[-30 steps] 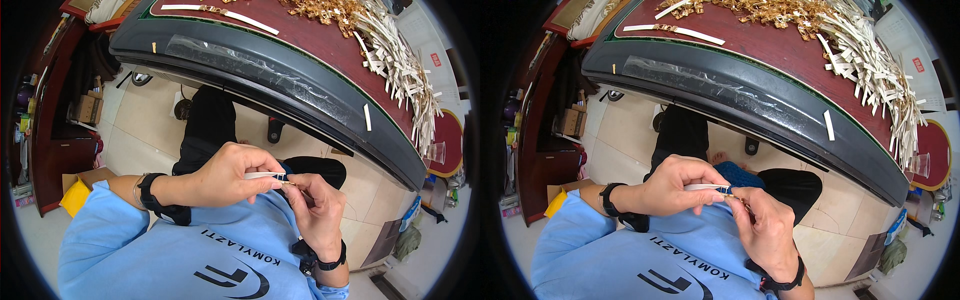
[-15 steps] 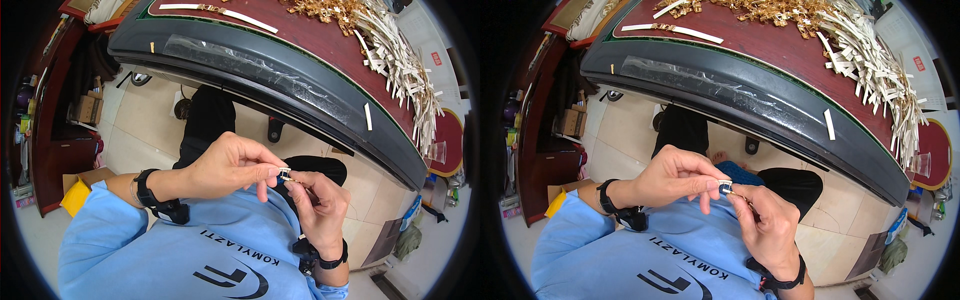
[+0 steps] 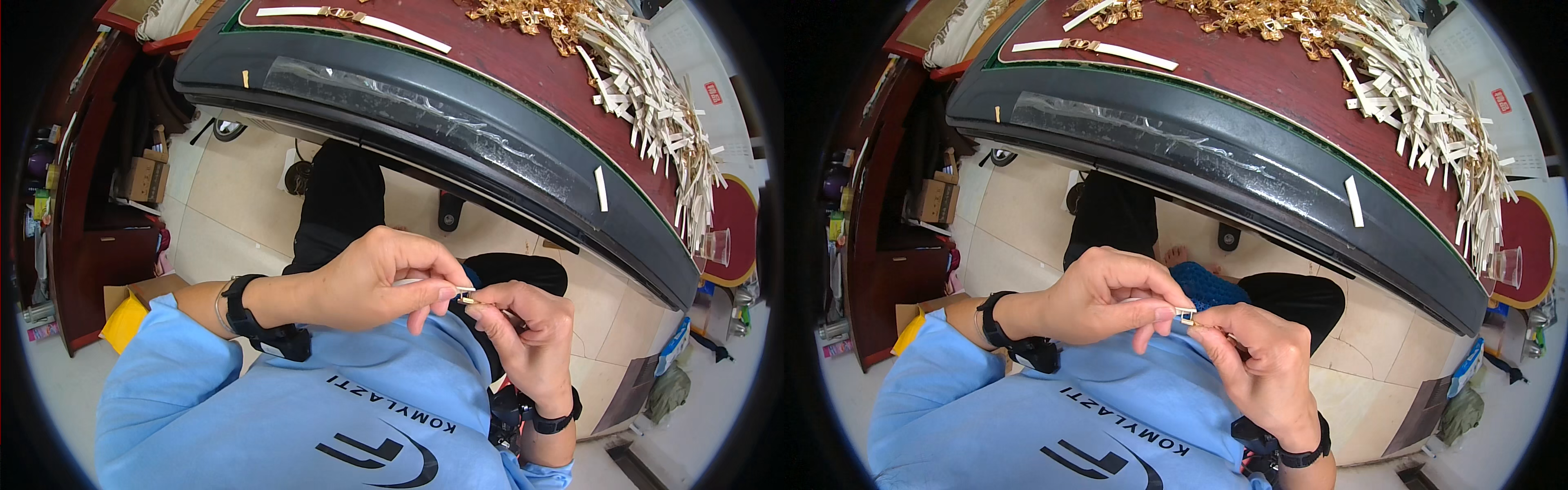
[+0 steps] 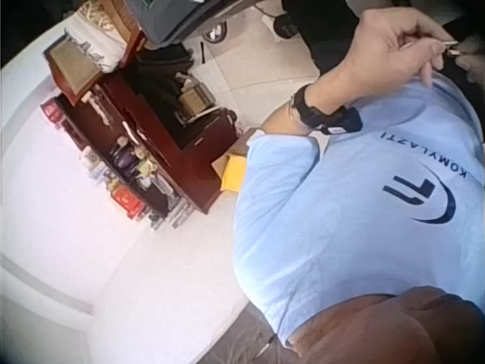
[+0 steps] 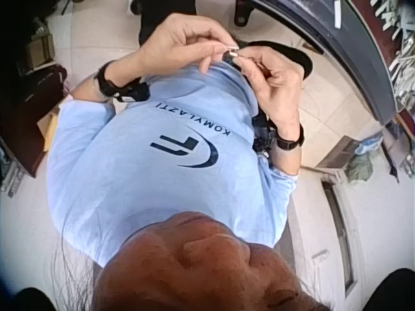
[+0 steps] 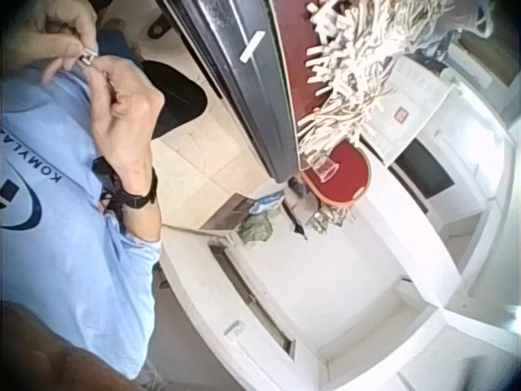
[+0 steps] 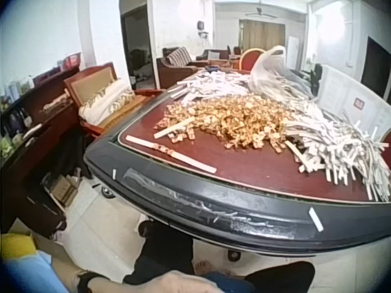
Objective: The recorder is attaching small decorative gold-colored ornaments to white shoe straps by hand.
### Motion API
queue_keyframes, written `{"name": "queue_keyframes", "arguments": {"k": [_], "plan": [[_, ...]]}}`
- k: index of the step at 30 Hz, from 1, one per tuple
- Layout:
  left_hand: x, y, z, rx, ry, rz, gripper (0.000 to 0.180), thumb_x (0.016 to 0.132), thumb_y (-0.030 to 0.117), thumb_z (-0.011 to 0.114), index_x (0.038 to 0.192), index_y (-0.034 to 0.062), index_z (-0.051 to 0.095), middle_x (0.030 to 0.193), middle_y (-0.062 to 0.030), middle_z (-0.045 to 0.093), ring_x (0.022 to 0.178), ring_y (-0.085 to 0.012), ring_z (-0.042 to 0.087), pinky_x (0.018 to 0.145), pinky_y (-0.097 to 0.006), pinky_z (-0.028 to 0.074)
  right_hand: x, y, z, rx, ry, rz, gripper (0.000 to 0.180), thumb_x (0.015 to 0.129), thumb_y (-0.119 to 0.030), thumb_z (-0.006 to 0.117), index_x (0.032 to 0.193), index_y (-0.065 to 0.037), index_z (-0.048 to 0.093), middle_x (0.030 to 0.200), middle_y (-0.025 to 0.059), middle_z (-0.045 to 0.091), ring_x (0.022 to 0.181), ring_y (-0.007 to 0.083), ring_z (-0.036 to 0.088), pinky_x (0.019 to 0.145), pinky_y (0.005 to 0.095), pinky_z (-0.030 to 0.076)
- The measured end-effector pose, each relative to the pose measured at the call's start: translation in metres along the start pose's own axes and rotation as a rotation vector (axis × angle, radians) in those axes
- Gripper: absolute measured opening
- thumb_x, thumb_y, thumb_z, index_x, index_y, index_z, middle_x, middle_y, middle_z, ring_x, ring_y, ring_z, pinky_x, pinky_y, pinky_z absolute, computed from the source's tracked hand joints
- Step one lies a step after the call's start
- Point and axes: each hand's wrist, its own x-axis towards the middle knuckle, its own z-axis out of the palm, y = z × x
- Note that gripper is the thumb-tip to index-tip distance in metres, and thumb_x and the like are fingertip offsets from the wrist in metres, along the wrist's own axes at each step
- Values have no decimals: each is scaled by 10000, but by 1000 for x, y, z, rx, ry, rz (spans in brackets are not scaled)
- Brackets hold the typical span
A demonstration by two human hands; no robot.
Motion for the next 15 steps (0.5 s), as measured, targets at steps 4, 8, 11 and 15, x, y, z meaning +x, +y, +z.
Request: {"name": "queue_keyframes", "arguments": {"k": [4, 8, 11, 15], "plan": [[3, 7, 1, -144, 8, -67, 152, 923, 3, 611, 1055, -58, 656, 844, -105, 671, 625, -108, 652, 580, -213, 520, -2, 5, 8, 60, 99, 1, 126, 816, 9, 722, 940, 7, 696, 702, 90, 655, 548, 132, 592, 501, 239, 452], [5, 7, 2, -70, 69, 24, 153, 897, -3, 656, 1039, -59, 662, 848, -105, 682, 628, -105, 657, 564, -214, 520, -1, -6, 15, 186, 220, 64, 204, 817, 27, 715, 1019, 33, 684, 685, 95, 644, 540, 138, 596, 490, 244, 452], [6, 6, 3, 178, 102, 177, 167, 873, -6, 688, 1030, -60, 667, 861, -122, 690, 629, -113, 671, 543, -215, 520, 3, 3, 11, -86, 193, -235, 253, 797, 49, 721, 1046, 34, 680, 672, 98, 631, 526, 157, 590, 485, 254, 451], [6, 2, 9, 430, 240, 420, 155, 834, -27, 722, 982, -48, 683, 843, -135, 695, 620, -129, 687, 517, -207, 510, 5, 1, 9, -223, 224, -327, 291, 764, 68, 733, 1048, 41, 678, 668, 110, 622, 509, 185, 581, 482, 263, 447]]}}
